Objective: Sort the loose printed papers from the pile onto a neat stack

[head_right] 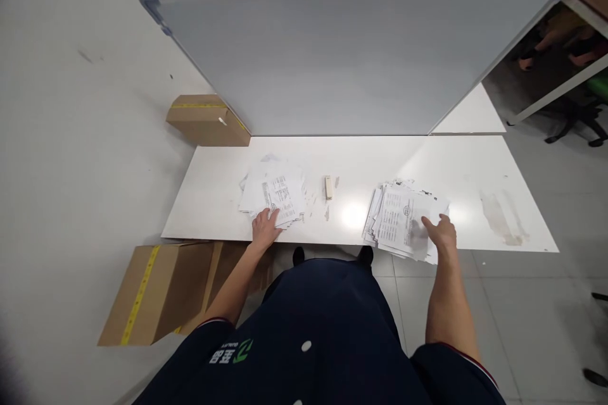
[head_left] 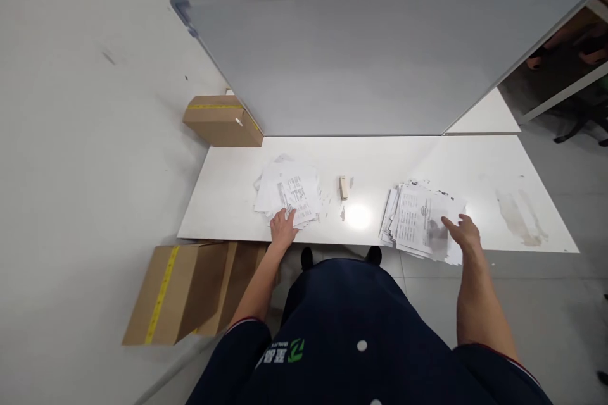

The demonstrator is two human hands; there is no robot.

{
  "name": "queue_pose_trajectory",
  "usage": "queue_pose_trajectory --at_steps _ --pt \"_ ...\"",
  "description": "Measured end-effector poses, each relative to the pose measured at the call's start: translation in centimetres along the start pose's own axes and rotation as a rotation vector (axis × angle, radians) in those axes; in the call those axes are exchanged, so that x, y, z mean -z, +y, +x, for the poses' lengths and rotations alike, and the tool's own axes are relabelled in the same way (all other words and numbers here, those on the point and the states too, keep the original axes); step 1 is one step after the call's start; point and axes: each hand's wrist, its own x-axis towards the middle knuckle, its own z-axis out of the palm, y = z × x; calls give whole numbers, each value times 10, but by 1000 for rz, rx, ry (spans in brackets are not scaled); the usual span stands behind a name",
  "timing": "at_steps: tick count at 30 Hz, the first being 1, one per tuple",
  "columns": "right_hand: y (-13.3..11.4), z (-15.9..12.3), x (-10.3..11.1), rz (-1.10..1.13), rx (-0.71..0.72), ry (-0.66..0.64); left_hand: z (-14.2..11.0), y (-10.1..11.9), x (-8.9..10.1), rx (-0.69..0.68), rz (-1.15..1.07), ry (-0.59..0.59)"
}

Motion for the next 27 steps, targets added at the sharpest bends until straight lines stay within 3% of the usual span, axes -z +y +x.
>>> queue_pose_trajectory --at_steps 2,4,10,13,15,18,21,23,27 --pt "-12 -8 -4 -55 112 99 2 -8 1 -41 25 -45" --pt "-28 -21 -14 -43 222 81 5 -12 3 -83 30 -85" --pt "-75 -68 -70 -42 542 -103 12 -20 8 -157 -27 -111" --pt "-98 -96 -101 86 606 -314 10 -18 14 -159 -57 -69" --pt "-113 -115 -118 234 541 -543 6 -10 19 -145 -129 25" --pt "-135 -137 -140 489 268 -937 -4 10 28 -190 -298 180" --pt "-149 -144 -159 625 0 -1229 -17 34 34 -332 -355 209" --pt "-153 -144 -171 622 -67 -1298 -25 47 33 -415 -333 189" --pt "-150 -142 -188 569 27 -1158 -36 63 27 -443 -318 123"
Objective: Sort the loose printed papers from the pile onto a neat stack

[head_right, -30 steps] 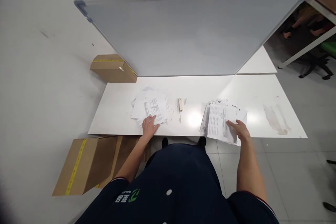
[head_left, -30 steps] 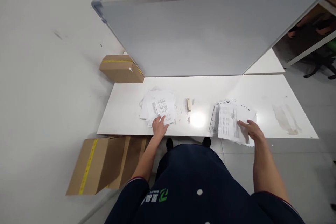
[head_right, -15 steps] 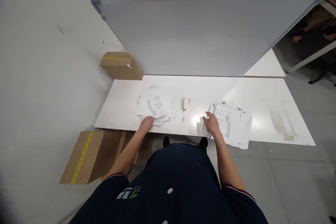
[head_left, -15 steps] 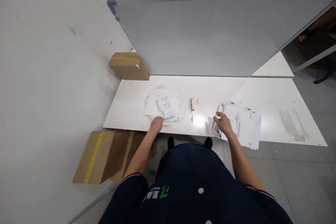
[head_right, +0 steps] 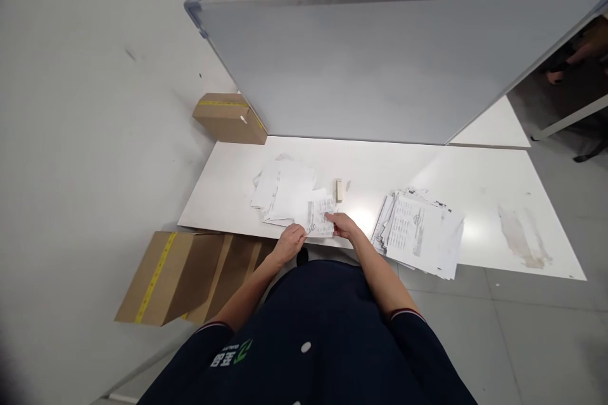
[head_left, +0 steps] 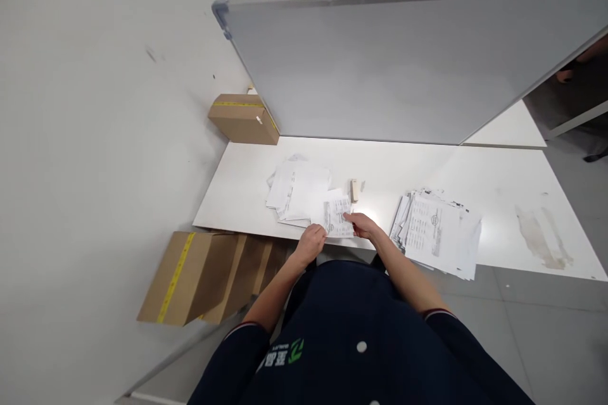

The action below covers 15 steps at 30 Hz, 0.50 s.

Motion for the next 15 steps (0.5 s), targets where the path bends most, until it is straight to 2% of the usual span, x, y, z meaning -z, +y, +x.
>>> queue_pose_trajectory --at_steps 3,5,8,9,10,12,13,15 --pt "5 0 1 -32 70 75 -4 5 -5 55 -110 -74" --pt "5 -5 4 -40 117 113 -5 4 -6 179 -240 -22" --pt "1 -15 11 -105 267 129 0 -3 -3 591 -544 253" --pt "0 -20 14 -144 319 113 4 -5 -1 732 -702 307" --pt "-1 -24 16 -184 360 89 9 -8 3 832 -893 314" --pt "-3 -31 18 -238 388 31 20 -9 10 871 -1289 240" --pt "-4 -34 18 -247 389 10 26 -7 13 829 -1446 200" --pt "-5 -39 16 -247 404 24 36 -1 19 743 -1625 192"
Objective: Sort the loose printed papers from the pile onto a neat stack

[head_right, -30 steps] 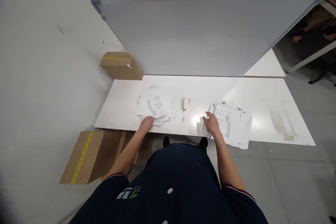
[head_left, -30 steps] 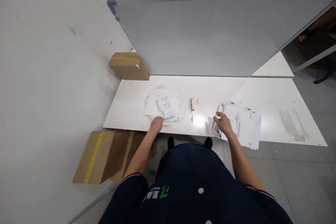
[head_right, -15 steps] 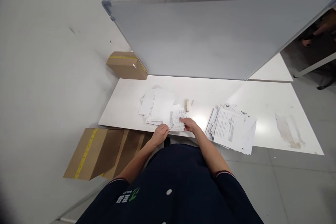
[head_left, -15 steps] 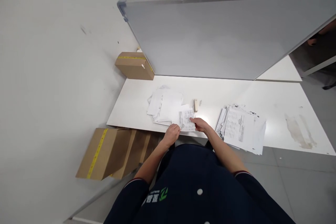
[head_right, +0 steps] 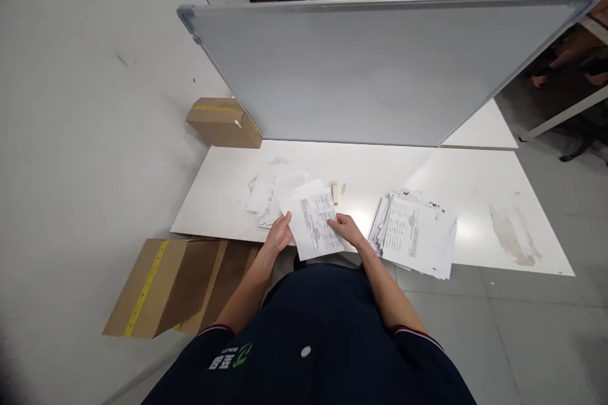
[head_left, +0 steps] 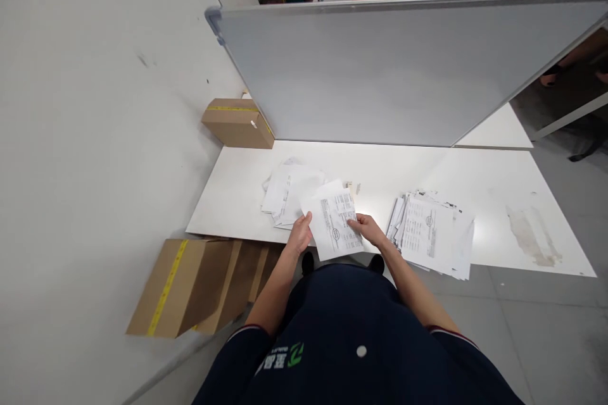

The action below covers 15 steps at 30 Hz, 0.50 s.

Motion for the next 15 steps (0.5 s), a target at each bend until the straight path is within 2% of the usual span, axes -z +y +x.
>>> queue_pose_trajectory --at_steps 3,6,12,14,15 --pt "-4 -1 -1 -26 35 139 2 6 -15 -27 -60 3" --pt "-10 -4 9 -67 113 319 4 14 -20 -63 -73 59" --pt "-26 -26 64 -273 239 864 3 48 -1 -189 -13 212" --pt "-32 -32 75 -376 269 951 -1 57 3 -189 -11 183" --pt "-35 -34 77 -406 277 953 -3 60 3 -179 -10 149"
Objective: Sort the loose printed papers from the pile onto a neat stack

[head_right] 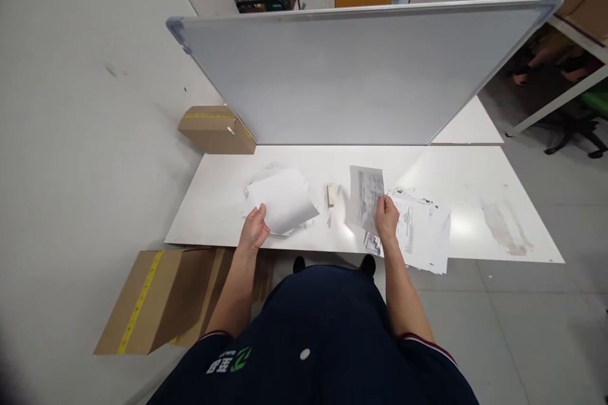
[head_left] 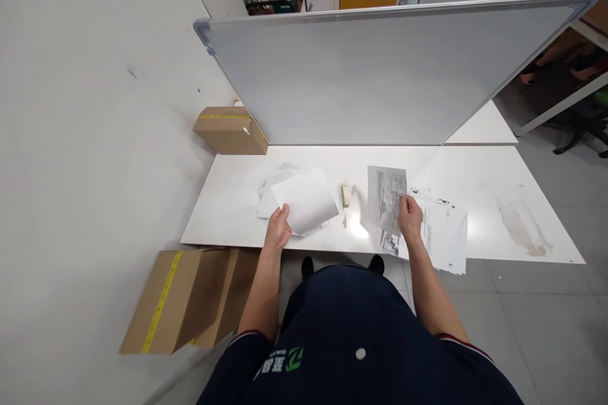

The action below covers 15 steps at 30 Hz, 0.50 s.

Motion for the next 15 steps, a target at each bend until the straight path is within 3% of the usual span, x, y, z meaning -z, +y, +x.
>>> queue_pose_trajectory --at_steps 4,9,15 --pt "-15 -10 -13 138 20 -208 -5 -2 -10 90 53 -98" --pt "-34 -34 -41 434 -65 -549 -5 -17 -22 139 114 -95" --pt "-43 -51 -52 544 -166 -676 -3 -34 -24 87 168 -79"
